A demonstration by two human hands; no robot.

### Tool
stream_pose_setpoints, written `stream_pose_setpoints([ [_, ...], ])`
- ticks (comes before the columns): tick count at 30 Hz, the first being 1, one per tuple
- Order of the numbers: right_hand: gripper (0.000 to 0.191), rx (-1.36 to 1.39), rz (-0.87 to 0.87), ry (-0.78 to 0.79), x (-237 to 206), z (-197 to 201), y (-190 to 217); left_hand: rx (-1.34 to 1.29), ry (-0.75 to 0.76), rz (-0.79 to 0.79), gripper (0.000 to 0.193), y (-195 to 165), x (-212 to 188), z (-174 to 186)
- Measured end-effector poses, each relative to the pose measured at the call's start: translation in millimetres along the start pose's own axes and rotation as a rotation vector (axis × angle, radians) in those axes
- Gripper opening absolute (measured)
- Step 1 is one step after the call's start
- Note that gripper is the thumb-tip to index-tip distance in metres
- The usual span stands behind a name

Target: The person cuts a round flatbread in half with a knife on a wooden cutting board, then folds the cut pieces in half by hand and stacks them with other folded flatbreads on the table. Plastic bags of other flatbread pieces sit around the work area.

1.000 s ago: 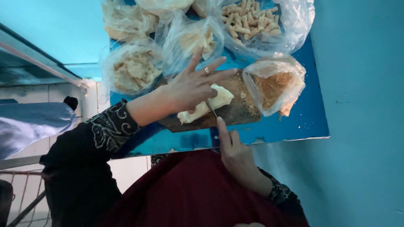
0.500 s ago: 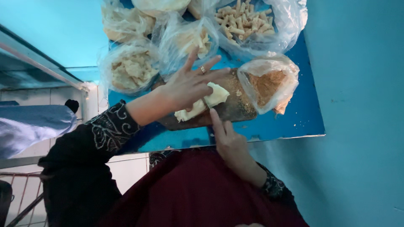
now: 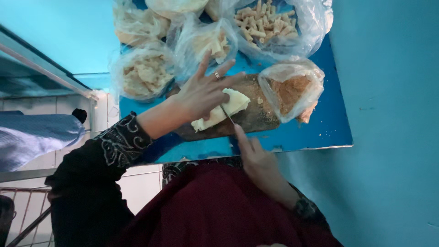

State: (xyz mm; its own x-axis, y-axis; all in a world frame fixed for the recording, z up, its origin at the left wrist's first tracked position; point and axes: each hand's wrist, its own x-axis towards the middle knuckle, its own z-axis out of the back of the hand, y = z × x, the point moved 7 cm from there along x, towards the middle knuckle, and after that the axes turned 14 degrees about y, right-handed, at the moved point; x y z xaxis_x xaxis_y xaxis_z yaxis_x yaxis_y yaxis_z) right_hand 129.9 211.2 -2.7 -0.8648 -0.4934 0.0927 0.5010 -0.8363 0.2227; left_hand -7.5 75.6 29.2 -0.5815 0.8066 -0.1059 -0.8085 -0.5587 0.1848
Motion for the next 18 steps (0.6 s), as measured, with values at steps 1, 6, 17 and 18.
stream_pose_setpoints([
  [1, 0.062, 0.015, -0.001, 0.008, -15, 2, -2, -0.011, -0.003, 0.002, 0.055, 0, 0, 2],
  [6, 0.050, 0.341, -0.056, 0.037, -70, 36, -37, -0.021, 0.037, -0.021, 0.067, -2, -4, 5],
  [17, 0.042, 0.410, -0.578, -0.649, -183, 110, -131, 0.012, 0.036, -0.067, 0.062, -20, -14, 1],
  [18, 0.028, 0.271, -0.508, -0.643, -164, 108, -137, 0.080, 0.022, -0.062, 0.054, -24, -13, 3],
])
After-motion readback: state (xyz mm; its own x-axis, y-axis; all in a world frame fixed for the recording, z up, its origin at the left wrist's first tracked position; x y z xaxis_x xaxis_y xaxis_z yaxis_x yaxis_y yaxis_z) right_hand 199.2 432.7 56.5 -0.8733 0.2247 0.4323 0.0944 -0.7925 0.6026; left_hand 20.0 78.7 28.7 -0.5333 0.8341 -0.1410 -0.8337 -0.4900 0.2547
